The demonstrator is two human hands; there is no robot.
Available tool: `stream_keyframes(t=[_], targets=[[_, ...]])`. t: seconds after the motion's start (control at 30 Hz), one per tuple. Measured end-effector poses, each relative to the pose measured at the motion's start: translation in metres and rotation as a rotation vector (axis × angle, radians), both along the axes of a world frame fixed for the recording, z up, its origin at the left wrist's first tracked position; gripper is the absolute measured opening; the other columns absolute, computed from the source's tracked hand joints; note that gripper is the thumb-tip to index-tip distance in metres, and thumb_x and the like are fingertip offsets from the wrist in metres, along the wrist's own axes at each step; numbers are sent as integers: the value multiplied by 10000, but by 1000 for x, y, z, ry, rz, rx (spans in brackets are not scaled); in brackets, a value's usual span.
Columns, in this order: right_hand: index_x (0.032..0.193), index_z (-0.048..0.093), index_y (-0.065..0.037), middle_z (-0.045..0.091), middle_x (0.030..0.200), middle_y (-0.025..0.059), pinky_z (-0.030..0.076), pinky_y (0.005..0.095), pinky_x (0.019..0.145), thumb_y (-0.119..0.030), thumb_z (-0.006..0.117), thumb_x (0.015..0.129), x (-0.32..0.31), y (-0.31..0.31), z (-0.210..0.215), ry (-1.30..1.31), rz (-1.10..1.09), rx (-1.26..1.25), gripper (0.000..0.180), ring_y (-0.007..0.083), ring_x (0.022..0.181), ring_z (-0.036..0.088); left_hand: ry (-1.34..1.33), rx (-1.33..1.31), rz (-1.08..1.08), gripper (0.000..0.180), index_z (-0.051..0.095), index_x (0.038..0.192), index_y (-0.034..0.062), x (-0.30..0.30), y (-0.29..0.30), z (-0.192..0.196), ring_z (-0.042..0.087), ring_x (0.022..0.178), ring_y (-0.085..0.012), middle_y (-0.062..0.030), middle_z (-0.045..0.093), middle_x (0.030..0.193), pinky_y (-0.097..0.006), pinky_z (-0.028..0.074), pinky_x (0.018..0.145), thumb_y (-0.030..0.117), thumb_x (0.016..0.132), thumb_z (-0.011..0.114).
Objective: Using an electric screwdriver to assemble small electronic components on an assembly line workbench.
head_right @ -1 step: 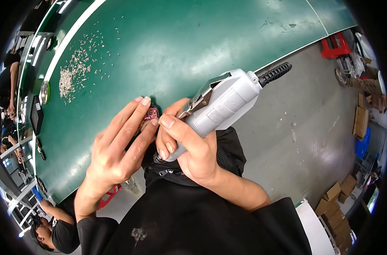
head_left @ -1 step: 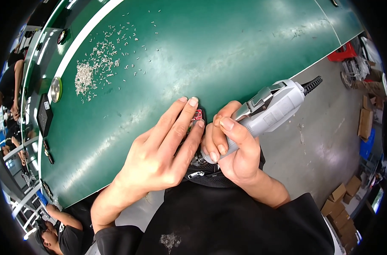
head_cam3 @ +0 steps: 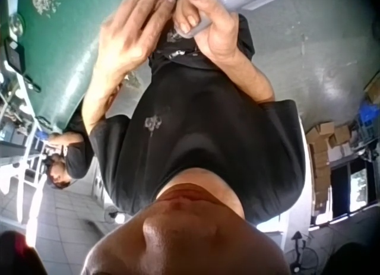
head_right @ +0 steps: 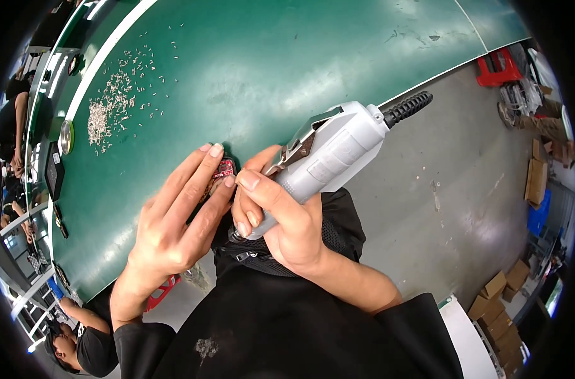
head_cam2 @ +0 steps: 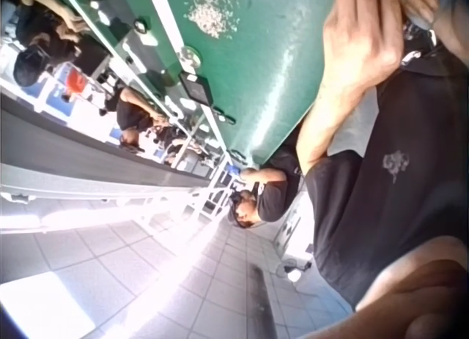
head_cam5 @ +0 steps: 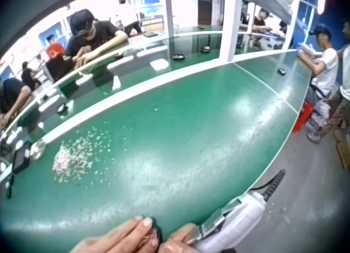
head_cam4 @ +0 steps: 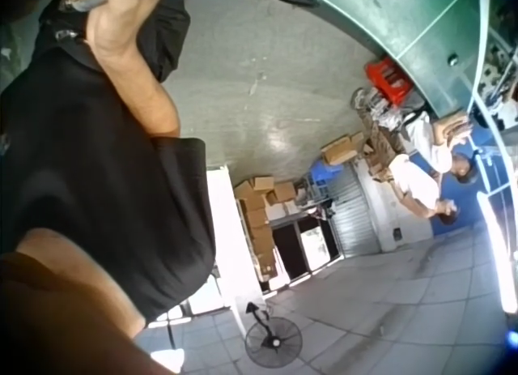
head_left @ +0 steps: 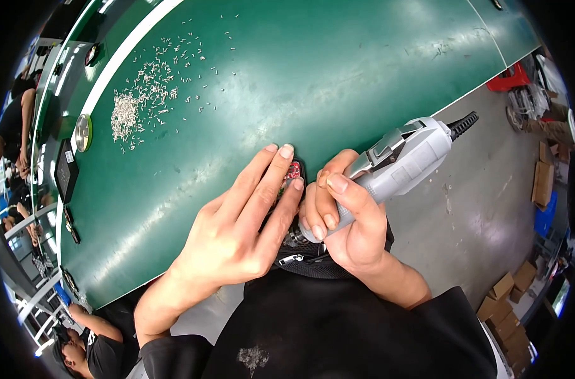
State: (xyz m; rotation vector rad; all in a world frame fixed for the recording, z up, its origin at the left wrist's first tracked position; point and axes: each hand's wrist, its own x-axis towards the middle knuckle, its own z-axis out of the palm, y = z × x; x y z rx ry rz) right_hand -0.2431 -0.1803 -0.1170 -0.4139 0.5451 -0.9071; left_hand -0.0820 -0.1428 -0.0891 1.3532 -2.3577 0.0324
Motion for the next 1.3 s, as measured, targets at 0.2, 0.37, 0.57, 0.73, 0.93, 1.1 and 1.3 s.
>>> stream_keyframes(t=[0.2,0.37,0.57,0.73,0.93,1.1,1.3], targets=[[872,490,-8,441,572,43,415,280,472,-74,531,894,5,-3,6,-41,1,37,81,145,477,462,-47,44,24,322,643,966,-96,5,3,8,603,1037,-376,-274,588,1120,-379,551,805,34,674,606],[871,476,-41,410,544,20,398,301,509,-116,501,898,3,-7,18,-31,65,97,84,141,456,431,15,44,77,364,628,1033,-54,13,16,10,615,1008,-353,-241,586,1137,-361,552,772,20,677,655],[871,433,-60,357,517,-2,375,274,463,-145,491,903,-11,-32,46,-89,59,-54,108,104,416,374,65,6,814,424,608,1140,8,79,114,8,576,1072,-337,-175,596,1154,-418,473,907,2,722,682],[866,439,-64,364,535,-6,372,264,461,-145,484,918,10,-51,39,-100,18,-64,106,93,416,360,-247,-45,1370,607,435,1349,39,120,147,30,382,1273,-394,-214,357,1411,-451,328,1047,29,789,669],[877,457,-56,358,535,-2,370,272,463,-142,474,925,26,-67,31,-148,36,-9,100,96,417,355,54,-96,945,252,622,1037,32,155,56,11,590,926,-275,-98,591,1027,-359,509,757,26,788,662],[866,429,-66,372,516,3,386,280,446,-136,454,926,18,-65,22,-224,64,-51,95,107,399,374,-73,-34,826,136,630,912,30,172,21,16,588,821,-236,-57,581,896,-345,508,661,27,779,658],[856,431,-71,375,502,2,397,286,429,-159,469,921,15,-65,17,-237,83,-100,116,115,387,394,-241,16,718,97,624,860,26,179,15,18,577,777,-212,-48,567,860,-324,510,625,11,765,635]])
